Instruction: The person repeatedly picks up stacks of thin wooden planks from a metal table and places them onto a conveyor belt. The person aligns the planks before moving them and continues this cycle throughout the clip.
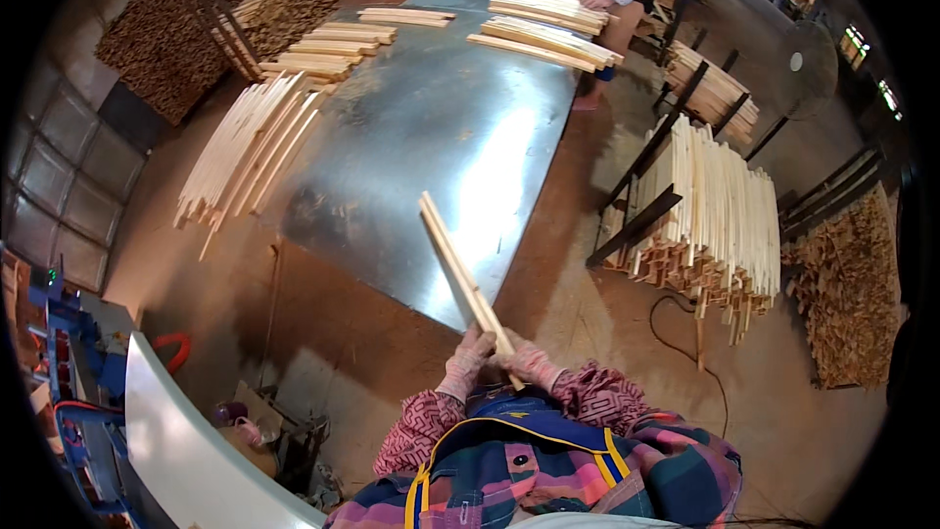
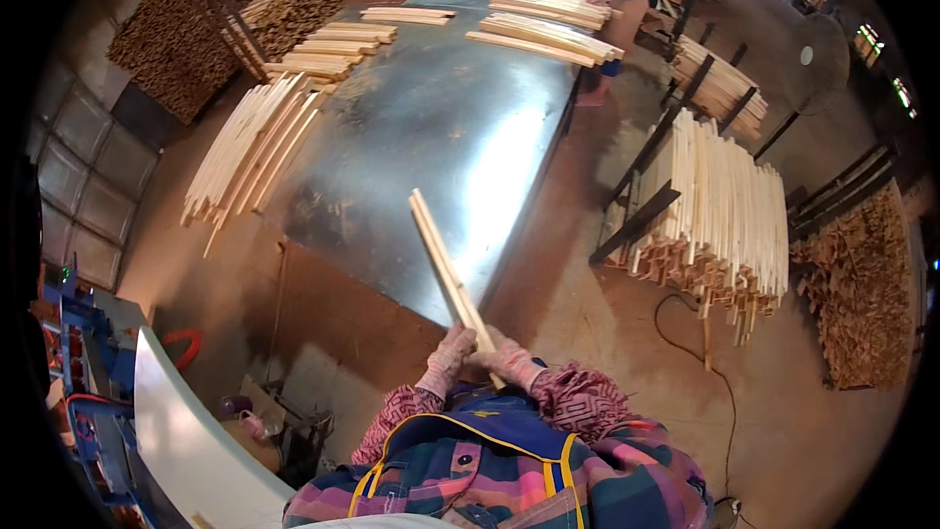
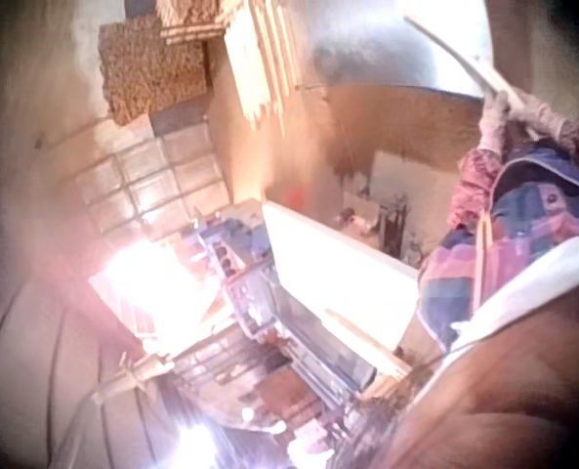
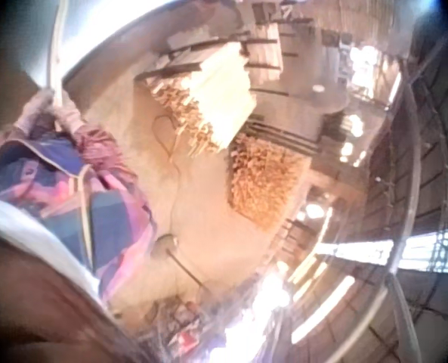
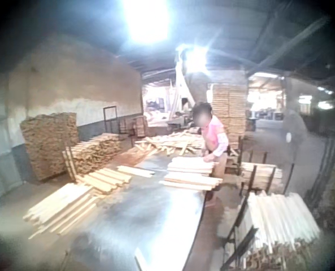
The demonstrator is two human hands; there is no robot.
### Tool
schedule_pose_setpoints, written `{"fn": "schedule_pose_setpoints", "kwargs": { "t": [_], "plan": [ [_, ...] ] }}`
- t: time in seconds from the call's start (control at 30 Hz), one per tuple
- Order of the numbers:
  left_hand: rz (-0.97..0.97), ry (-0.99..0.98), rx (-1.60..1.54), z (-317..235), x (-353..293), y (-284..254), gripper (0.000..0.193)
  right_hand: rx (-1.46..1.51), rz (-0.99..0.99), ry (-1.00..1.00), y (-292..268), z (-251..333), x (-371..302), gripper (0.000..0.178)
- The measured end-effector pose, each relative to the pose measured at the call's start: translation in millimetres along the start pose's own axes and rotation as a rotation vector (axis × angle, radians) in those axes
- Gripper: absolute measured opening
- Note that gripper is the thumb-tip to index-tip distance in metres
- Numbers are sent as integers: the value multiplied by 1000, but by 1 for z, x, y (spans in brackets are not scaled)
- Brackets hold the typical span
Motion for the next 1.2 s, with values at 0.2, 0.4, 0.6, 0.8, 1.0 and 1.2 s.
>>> {"fn": "schedule_pose_setpoints", "kwargs": {
  "t": [0.2, 0.4, 0.6, 0.8, 1.0, 1.2],
  "plan": [
    [-382, -146, -126, -34, 56, 31, 60, -294, 59, 257, -43, 1, 15, 100],
    [-560, -12, -73, -48, 148, 48, 64, -474, 152, 233, -118, 17, 64, 111],
    [-553, 105, -313, -75, 183, 58, 58, -586, 267, 253, -155, 22, 110, 104],
    [-599, 99, -290, -88, 186, 19, 75, -624, 287, 89, -136, 47, 130, 81],
    [-717, 64, -185, -124, 205, 15, 44, -671, 318, -100, -158, 99, 141, 63],
    [-932, -56, 433, -230, 265, 9, 46, -616, 64, -69, -256, 103, 215, 53]
  ]
}}
Point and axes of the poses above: each hand's wrist, its own x-axis towards the middle knuckle, its own y-axis out of the palm, z = x × y, the point moved 9 cm from there along x, towards the middle knuckle, and after that the axes turned 2 degrees about x, right-handed, at the moved point
